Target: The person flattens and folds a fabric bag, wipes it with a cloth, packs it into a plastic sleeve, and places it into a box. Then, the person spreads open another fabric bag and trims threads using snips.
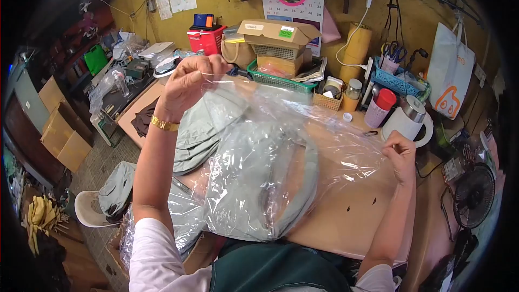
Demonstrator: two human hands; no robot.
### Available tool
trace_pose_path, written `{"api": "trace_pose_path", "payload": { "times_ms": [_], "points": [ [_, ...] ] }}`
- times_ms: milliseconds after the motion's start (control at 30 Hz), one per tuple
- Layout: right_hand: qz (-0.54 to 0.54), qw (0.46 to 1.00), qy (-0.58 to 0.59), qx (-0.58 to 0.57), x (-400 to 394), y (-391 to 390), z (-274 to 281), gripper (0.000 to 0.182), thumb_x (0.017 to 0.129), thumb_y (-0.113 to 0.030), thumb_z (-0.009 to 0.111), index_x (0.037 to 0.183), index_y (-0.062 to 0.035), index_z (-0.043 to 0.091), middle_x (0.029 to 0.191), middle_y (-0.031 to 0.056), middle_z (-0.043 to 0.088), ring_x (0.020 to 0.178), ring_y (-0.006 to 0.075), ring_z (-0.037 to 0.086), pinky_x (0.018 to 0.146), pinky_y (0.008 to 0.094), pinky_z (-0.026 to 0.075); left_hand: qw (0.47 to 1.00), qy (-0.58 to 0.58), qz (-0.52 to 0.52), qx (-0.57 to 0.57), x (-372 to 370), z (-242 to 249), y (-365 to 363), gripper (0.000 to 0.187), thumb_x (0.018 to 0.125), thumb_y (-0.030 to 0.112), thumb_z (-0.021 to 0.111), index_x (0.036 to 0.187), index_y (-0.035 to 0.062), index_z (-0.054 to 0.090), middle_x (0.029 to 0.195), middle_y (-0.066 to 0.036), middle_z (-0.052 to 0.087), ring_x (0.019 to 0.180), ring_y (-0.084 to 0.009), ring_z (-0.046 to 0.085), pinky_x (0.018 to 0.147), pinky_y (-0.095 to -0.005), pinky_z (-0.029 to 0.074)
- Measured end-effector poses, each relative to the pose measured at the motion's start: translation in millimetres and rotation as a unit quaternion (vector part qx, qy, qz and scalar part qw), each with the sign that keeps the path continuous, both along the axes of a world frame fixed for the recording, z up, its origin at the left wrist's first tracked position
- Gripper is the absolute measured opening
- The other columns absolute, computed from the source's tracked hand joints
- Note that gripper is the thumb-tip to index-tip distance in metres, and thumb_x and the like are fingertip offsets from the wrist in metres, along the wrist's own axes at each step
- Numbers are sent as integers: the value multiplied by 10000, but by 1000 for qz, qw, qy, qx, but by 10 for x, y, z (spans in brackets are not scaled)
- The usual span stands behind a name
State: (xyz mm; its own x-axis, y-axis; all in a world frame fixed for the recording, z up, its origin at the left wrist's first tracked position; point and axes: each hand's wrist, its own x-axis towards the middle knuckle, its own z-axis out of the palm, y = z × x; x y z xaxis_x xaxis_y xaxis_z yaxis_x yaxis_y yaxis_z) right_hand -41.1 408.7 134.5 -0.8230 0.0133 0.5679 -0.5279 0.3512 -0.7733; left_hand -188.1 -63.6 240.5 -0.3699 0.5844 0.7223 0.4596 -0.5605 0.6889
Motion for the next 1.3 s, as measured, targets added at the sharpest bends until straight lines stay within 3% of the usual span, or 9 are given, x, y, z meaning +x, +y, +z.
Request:
{"api": "trace_pose_path", "payload": {
  "times_ms": [267,400,633,733,833,1067,1167,1267,1300],
  "points": [
    [201,941,128,-240,99,140,16,359,749,-353,816,675,-92,581,656,-26,463,703,145,431,857,371,363,964,74,196,-164,139,-89,-139,317,893,270,715,735,6,640,835,-55,606,885,-155,538,781,-279,448],
    [-97,977,-43,187,277,7,197,231,601,-152,777,679,-68,576,701,10,544,748,177,483,830,350,369,960,95,204,-164,155,-139,-232,351,918,307,678,723,17,643,985,-87,630,960,-169,525,803,-285,444],
    [178,909,141,-348,136,-204,-249,241,845,-243,727,880,-69,564,654,-40,459,721,125,493,1038,452,375,977,20,213,-21,237,-343,64,271,921,344,665,887,112,529,1530,-167,340,1459,-271,256,1170,-453,203],
    [351,800,118,-473,36,-424,-439,269,926,-297,653,1019,-69,544,610,-64,323,604,73,443,900,382,498,987,-130,0,96,304,-562,465,249,932,239,635,1092,134,476,1033,-53,532,944,-146,505,844,-323,437],
    [93,947,-9,-307,12,-927,-295,293,954,-249,628,1152,-53,537,617,-67,366,541,33,384,583,224,406,969,-128,180,-109,718,-671,986,532,880,6,582,1355,113,366,716,57,422,579,-31,394,506,-190,306],
    [-25,996,-4,-90,35,-1705,-357,99,843,-29,730,906,-16,655,700,-44,514,575,13,386,528,187,314,948,-63,228,-213,1025,-1334,1678,976,779,-62,593,1562,88,29,642,-27,470,596,-168,487,677,-311,446],
    [-87,992,-6,-96,-1,-1516,-471,68,849,-9,704,871,19,647,725,-23,531,610,20,416,530,204,331,809,261,433,-298,1138,-1290,1541,971,755,-28,633,1547,52,76,691,-63,528,688,-259,563,866,-432,417],
    [-97,979,-102,-145,-14,-1379,-480,109,833,51,658,932,16,625,772,39,579,636,86,506,542,260,385,837,240,390,-301,1159,-1402,1475,943,743,4,659,1524,23,132,707,-57,540,779,-279,591,947,-506,344],
    [-204,976,55,-48,-13,-1504,-438,147,834,55,644,967,1,613,750,61,593,628,149,550,543,302,410,837,238,389,-303,1183,-1424,1480,943,743,4,659,1524,23,132,707,-57,540,779,-279,591,947,-506,344]
  ]
}}
